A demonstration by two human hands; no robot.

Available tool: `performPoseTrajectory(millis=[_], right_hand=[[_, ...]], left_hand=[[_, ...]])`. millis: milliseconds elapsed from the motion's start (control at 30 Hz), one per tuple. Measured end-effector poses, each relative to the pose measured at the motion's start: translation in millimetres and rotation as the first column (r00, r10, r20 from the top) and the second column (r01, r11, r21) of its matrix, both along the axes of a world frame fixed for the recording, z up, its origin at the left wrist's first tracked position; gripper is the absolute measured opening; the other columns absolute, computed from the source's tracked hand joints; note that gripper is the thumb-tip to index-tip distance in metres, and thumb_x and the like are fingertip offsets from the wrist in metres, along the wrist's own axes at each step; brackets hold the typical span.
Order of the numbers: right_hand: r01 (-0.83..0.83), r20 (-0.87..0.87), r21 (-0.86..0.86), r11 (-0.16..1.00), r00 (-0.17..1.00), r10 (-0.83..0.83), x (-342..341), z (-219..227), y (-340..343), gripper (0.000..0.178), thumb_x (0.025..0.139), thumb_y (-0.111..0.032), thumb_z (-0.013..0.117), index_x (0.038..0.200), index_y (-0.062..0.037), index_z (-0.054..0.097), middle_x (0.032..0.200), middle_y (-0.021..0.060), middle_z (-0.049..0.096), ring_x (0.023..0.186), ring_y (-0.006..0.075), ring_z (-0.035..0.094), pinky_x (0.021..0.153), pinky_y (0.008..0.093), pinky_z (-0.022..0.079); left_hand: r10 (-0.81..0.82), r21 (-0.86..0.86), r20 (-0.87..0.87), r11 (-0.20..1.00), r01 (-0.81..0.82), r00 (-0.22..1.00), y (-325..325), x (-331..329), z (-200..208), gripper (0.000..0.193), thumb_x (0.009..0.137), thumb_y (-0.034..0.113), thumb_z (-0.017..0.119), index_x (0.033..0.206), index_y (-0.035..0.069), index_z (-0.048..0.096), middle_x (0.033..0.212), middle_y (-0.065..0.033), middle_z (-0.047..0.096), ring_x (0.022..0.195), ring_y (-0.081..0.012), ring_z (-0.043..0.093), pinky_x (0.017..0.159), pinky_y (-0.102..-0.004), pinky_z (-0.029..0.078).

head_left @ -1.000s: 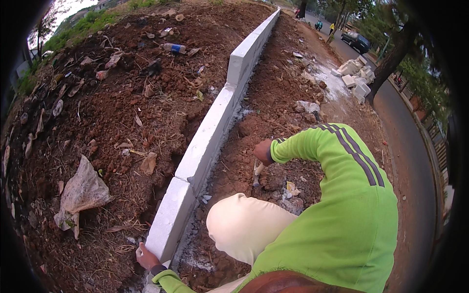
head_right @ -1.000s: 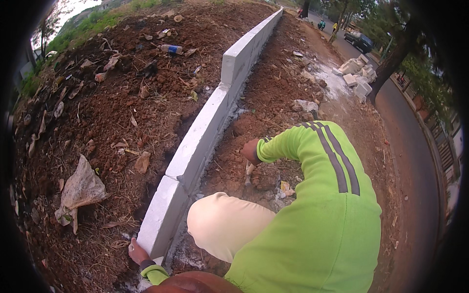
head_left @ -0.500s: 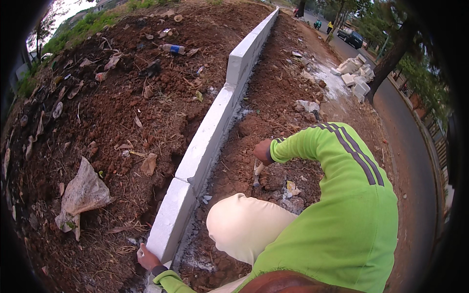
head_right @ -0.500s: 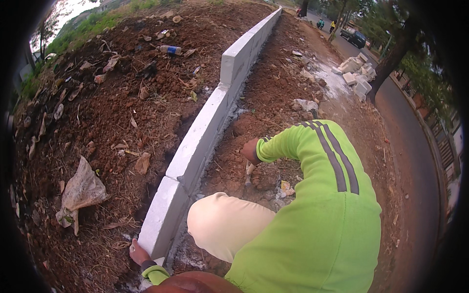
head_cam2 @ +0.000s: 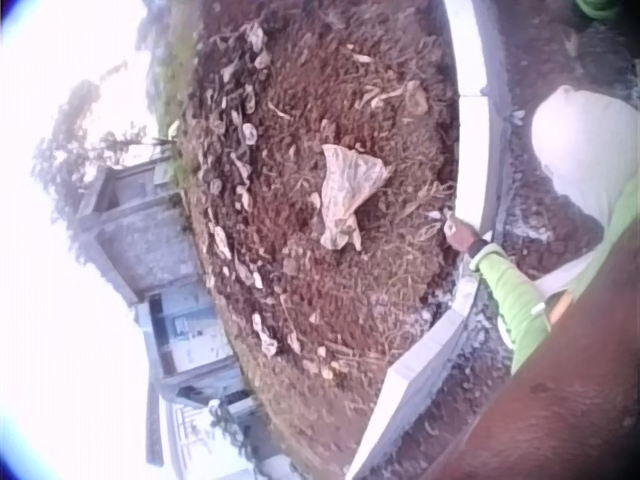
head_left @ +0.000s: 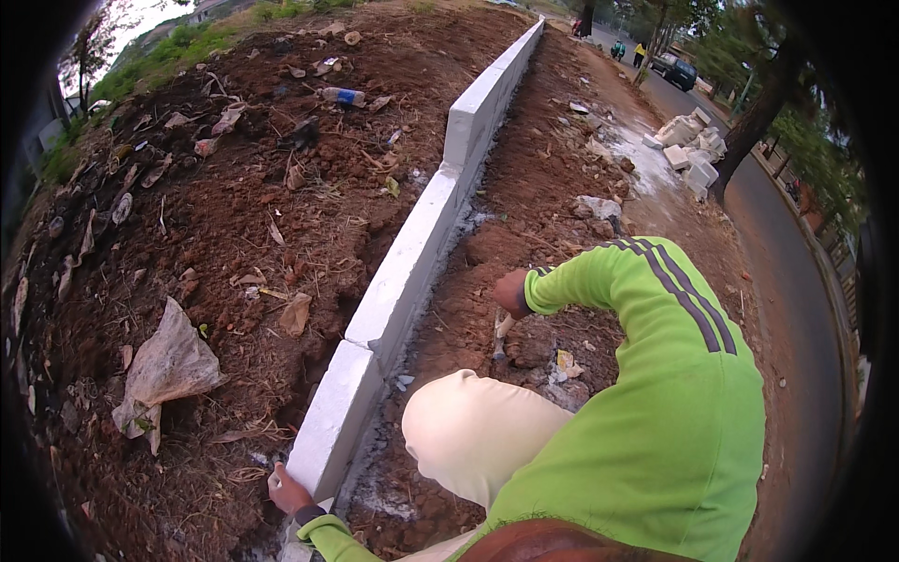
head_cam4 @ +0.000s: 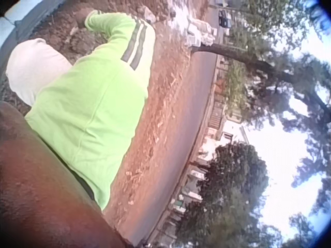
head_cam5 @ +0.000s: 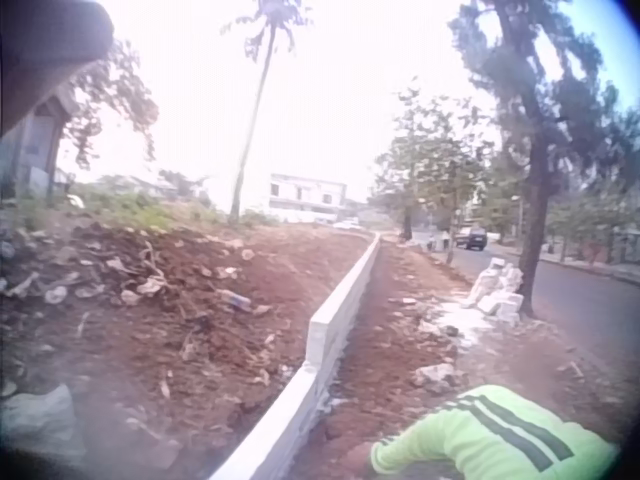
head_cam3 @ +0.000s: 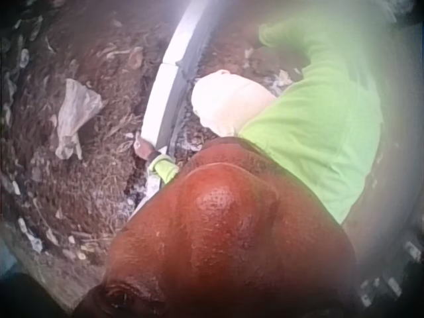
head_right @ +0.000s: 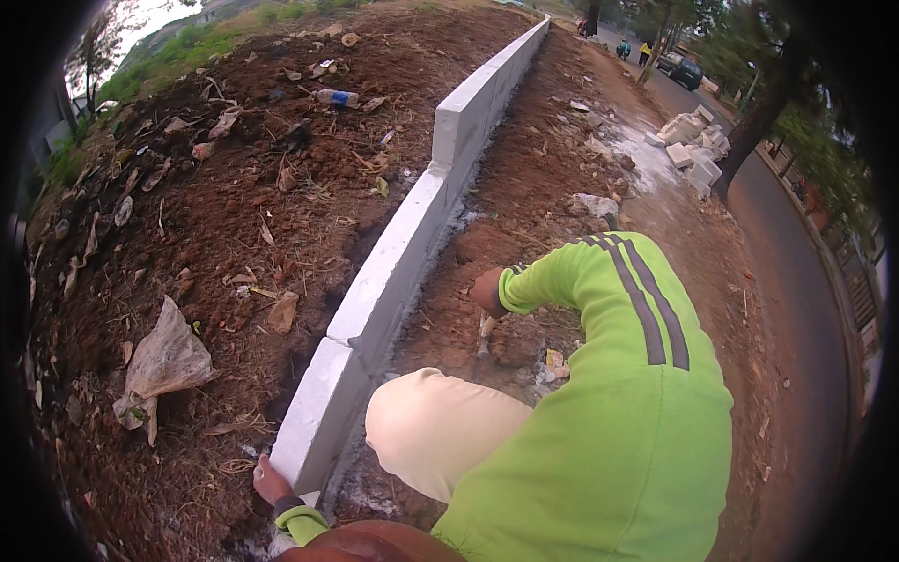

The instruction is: The person is building a curved low wall by positioning white bricks on the ground and tapping them into place with a hammer while another person helps stabilize them.

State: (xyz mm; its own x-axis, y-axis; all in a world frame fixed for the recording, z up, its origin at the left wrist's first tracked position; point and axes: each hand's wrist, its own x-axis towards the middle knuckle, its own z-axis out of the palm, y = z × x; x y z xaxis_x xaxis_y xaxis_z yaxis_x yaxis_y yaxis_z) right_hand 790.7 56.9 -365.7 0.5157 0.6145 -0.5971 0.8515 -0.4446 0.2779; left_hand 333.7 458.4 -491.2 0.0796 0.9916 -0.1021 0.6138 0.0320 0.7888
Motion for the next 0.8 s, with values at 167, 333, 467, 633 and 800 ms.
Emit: performPoseTrajectory(millis=[167,333,467,633,800], right_hand=[[0.007,0.004,-0.018,1.0,1.0,-0.007,-6,9,4,0.038,0.073,-0.037,0.08,0.095,-0.0063,0.076,0.093,0.0157,0.074,0.09,0.0362,0.072,0.077,0.0451,0.059],[0.009,0.014,0.012,1.0,1.0,-0.009,-12,16,5,0.035,0.073,-0.034,0.079,0.094,-0.0063,0.076,0.093,0.0155,0.074,0.089,0.0362,0.072,0.078,0.0445,0.059],[0.038,-0.027,-0.05,0.998,0.999,-0.039,-18,25,8,0.039,0.074,-0.028,0.078,0.106,-0.0074,0.07,0.102,0.0161,0.073,0.099,0.036,0.07,0.081,0.0466,0.058],[0.049,-0.011,-0.038,0.998,0.999,-0.049,-14,21,2,0.04,0.074,-0.029,0.078,0.107,-0.0087,0.071,0.102,0.0158,0.073,0.099,0.0362,0.07,0.081,0.0464,0.058],[0.032,0.001,-0.041,0.999,0.999,-0.032,0,22,9,0.038,0.074,-0.028,0.077,0.106,-0.0082,0.072,0.101,0.0164,0.073,0.096,0.0369,0.071,0.08,0.0465,0.058]], left_hand=[[0.001,0.0,0.009,1.0,-0.001,1.0,-3,1,6,0.045,0.092,0.04,0.065,0.096,-0.004,0.07,0.092,-0.0174,0.072,0.082,-0.0262,0.065,0.078,-0.0401,0.05],[0.013,0.032,0.027,0.999,-0.014,1.0,-1,-3,-1,0.044,0.091,0.04,0.066,0.095,-0.004,0.07,0.091,-0.0172,0.072,0.082,-0.0268,0.065,0.079,-0.0406,0.05],[0.031,0.057,0.004,0.998,-0.031,1.0,-5,-2,2,0.045,0.09,0.04,0.066,0.095,-0.004,0.071,0.092,-0.018,0.072,0.084,-0.0281,0.066,0.081,-0.041,0.05],[0.01,0.044,-0.055,0.999,-0.008,0.998,-8,3,6,0.046,0.09,0.042,0.065,0.097,-0.003,0.071,0.095,-0.0197,0.072,0.088,-0.0319,0.067,0.083,-0.0424,0.05],[0.025,0.106,-0.097,0.994,-0.015,0.995,-7,11,8,0.046,0.09,0.043,0.065,0.097,-0.003,0.072,0.093,-0.0196,0.073,0.086,-0.0332,0.068,0.082,-0.044,0.05]])
